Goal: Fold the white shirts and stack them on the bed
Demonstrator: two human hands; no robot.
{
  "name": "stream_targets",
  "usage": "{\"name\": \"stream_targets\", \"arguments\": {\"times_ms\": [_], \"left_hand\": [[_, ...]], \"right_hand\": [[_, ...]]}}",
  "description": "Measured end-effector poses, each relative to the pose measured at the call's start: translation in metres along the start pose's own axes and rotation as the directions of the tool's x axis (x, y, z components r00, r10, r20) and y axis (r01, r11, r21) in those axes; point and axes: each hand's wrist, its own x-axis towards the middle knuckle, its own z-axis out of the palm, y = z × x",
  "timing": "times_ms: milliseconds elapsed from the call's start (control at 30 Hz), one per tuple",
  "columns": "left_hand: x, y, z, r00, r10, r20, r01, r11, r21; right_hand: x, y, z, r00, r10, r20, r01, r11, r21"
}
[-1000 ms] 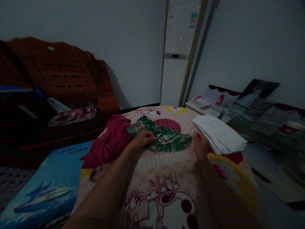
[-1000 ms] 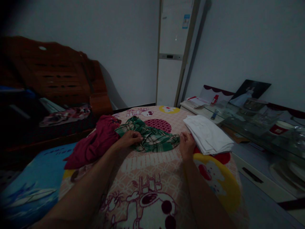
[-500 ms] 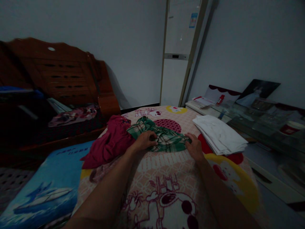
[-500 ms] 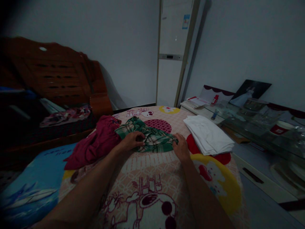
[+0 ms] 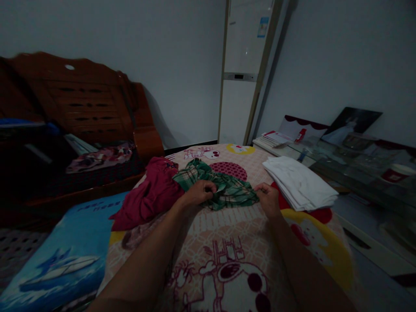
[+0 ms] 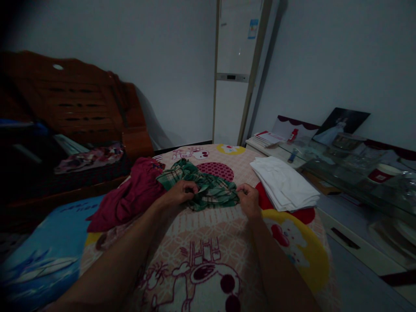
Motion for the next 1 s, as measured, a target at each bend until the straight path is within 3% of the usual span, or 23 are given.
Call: {"name": "stream_targets", "arguments": {"times_ms": [67,200,367,500,600,733,867,1000], "left_hand": [[-0.002,0.003,0.002,0.996,-0.047,0.08,0.05,0.998,-0.038],[-0.004,0.006,0.004,0.987,-0.084,0.137,0.097,0.991,-0.091],[-0.006,0.01,-0.003,0.96,-0.081,0.269,0.082,0.997,0.008],[-0.006,0.015,0.001,0.965,0.008,0.264,-0.083,0.959,0.273],[-0.006,0.016,0.013,0.966,0.021,0.257,-0.139,0.881,0.452],[-0.004,0.009,0.021,0.993,0.029,0.114,-0.086,0.84,0.535],[-0.002,-0.002,0.006,0.995,0.029,-0.099,0.017,0.9,0.436],[-0.001,0.004,-0.012,0.96,0.07,-0.27,-0.032,0.99,0.141]], "right_hand": [[-0.002,-0.001,0.002,0.999,0.014,0.052,-0.015,0.999,0.03],[-0.007,-0.007,0.004,0.981,0.046,0.189,-0.056,0.997,0.049],[-0.01,-0.015,0.005,0.966,0.037,0.256,-0.058,0.996,0.074],[-0.004,-0.013,0.004,0.986,0.145,0.077,-0.155,0.977,0.147],[0.002,-0.007,0.002,0.967,0.234,-0.099,-0.203,0.945,0.255],[0.004,-0.003,-0.002,0.96,0.245,-0.136,-0.202,0.941,0.271],[-0.001,-0.009,-0.004,0.974,0.159,0.163,-0.179,0.976,0.121],[-0.006,-0.017,0.001,0.913,0.009,0.408,0.05,0.99,-0.135]]}}
